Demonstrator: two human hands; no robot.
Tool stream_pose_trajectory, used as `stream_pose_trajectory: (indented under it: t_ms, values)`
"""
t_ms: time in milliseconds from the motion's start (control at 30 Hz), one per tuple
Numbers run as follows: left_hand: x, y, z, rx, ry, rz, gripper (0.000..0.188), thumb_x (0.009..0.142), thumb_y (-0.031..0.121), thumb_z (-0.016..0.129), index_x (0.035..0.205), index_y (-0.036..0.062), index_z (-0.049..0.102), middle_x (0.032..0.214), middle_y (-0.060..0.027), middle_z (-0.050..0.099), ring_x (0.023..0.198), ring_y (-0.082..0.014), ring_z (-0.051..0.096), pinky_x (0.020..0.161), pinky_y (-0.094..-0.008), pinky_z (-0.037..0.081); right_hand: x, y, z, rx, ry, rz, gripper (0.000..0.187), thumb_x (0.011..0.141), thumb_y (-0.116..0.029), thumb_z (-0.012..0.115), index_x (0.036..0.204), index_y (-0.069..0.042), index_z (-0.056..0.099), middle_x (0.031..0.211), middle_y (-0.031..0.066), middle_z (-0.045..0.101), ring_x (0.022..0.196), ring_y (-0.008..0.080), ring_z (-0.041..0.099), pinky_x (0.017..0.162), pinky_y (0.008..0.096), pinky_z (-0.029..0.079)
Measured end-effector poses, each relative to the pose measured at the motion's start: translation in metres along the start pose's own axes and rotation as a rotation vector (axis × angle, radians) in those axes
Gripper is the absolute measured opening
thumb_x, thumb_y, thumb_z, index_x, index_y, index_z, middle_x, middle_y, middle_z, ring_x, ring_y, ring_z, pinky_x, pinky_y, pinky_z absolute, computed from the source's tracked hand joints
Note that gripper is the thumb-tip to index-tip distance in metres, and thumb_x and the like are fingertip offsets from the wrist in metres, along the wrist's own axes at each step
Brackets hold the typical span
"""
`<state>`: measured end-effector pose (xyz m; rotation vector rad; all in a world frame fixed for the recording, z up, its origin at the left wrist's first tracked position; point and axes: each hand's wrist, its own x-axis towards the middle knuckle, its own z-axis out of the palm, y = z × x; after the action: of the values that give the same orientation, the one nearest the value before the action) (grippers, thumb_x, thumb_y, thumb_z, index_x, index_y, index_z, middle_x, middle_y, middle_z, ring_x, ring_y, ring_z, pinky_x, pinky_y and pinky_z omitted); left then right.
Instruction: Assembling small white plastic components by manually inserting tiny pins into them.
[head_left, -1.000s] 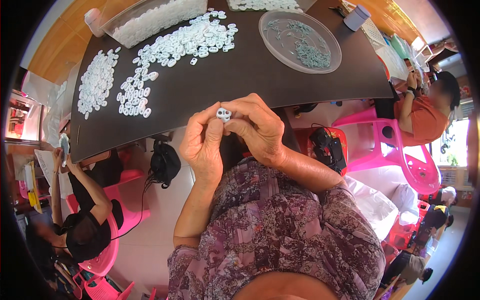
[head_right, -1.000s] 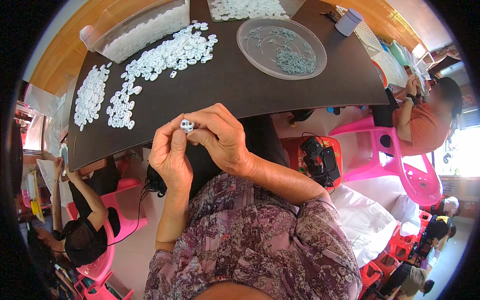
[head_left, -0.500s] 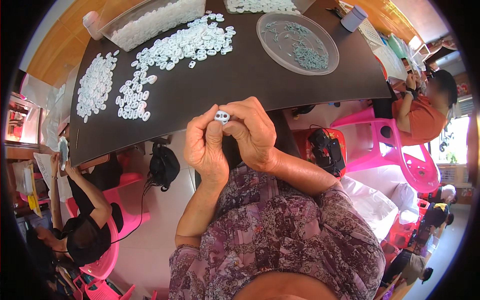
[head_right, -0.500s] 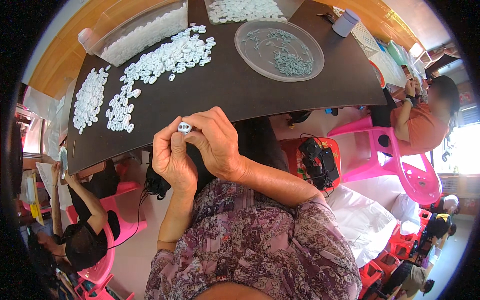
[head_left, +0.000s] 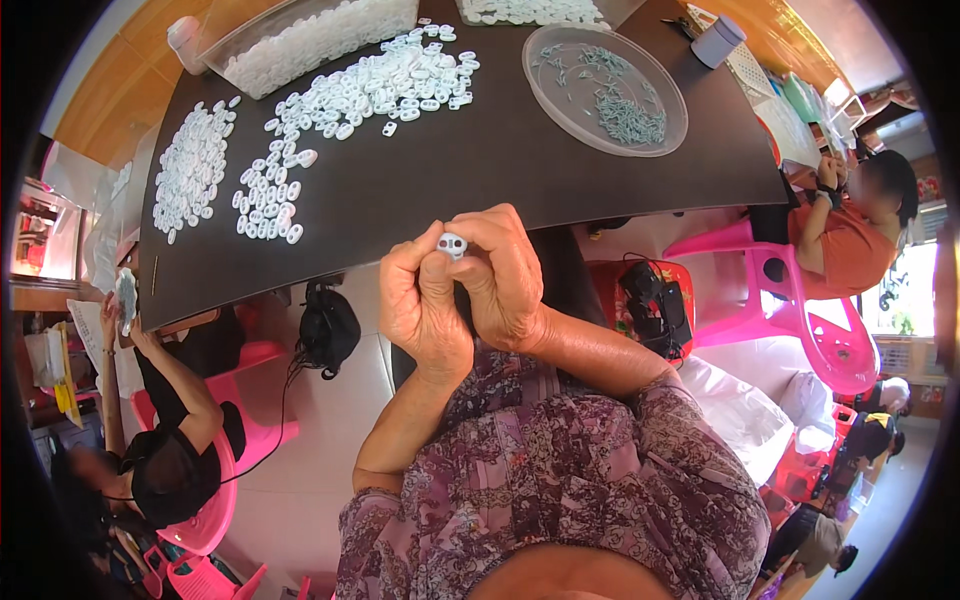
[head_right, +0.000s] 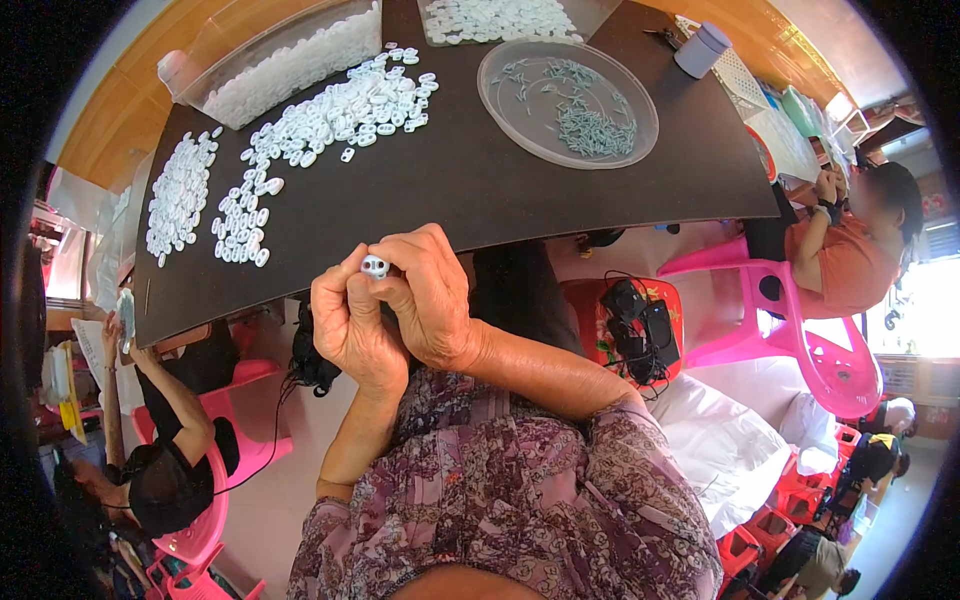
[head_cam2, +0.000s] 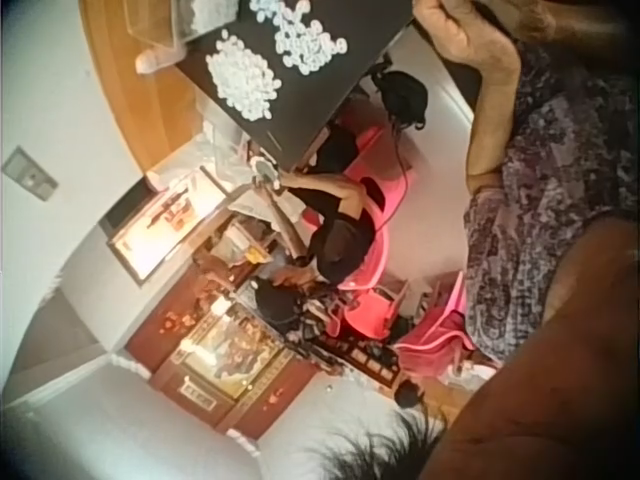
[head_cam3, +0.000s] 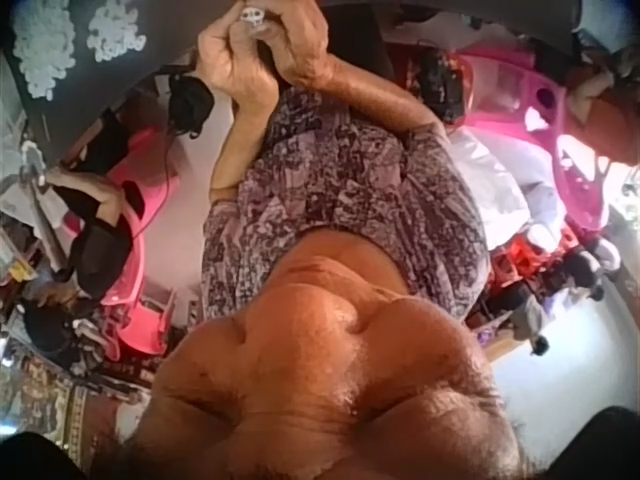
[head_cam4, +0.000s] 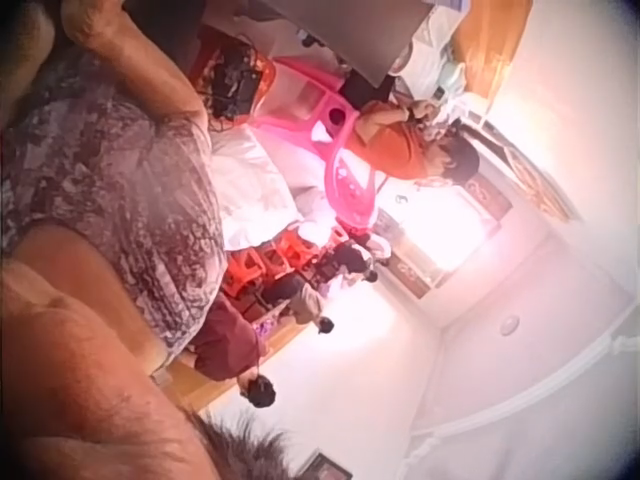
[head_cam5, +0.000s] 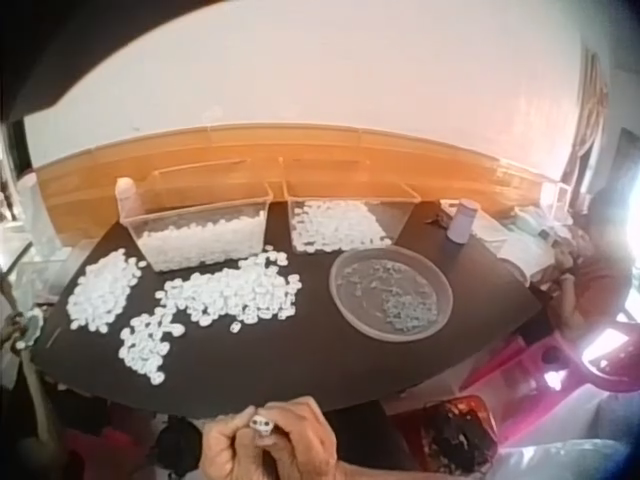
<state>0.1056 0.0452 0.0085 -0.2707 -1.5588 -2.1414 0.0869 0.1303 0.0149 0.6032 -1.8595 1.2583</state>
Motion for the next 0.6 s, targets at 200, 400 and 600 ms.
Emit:
stream_pose_trajectory:
  t_ms: [200, 400, 600]
  values:
    - [-0.0011, -0.0013, -0.0009, 0.095, -0.006, 0.071, 0.02, 0.094, 0.013, 0.051, 0.103, -0.0038, 0.056, 0.089, -0.0026, 0.053, 0.081, -0.0073, 0.05, 0.075, -0.0218, 0.043, 0.0005, 0.0067, 0.0026, 0.015, 0.007, -0.076, 0.015, 0.086, -0.009, 0.059, 0.094, 0.002, 0.054, 0.084, 0.0122, 0.057, 0.067, 0.0215, 0.051, 0.058, 0.0296, 0.043]
    - [0.0001, -0.0028, -0.0031, 0.155, -0.012, 0.133, 0.022, 0.094, 0.017, 0.051, 0.102, -0.0032, 0.056, 0.086, -0.0017, 0.051, 0.078, -0.0075, 0.047, 0.071, -0.0216, 0.041, 0.0013, 0.0061, 0.0041, 0.007, 0.009, -0.109, 0.016, 0.086, -0.012, 0.058, 0.093, 0.002, 0.053, 0.083, 0.012, 0.057, 0.066, 0.0217, 0.051, 0.057, 0.0299, 0.043]
    - [0.0014, -0.0081, -0.0002, 0.206, 0.019, 0.173, 0.022, 0.094, 0.018, 0.052, 0.098, -0.0027, 0.057, 0.084, -0.001, 0.049, 0.075, -0.008, 0.045, 0.068, -0.0223, 0.04, -0.002, 0.0101, 0.0056, 0.004, 0.008, -0.097, 0.012, 0.085, -0.008, 0.058, 0.092, 0.002, 0.053, 0.083, 0.0123, 0.056, 0.065, 0.0218, 0.05, 0.056, 0.0302, 0.042]
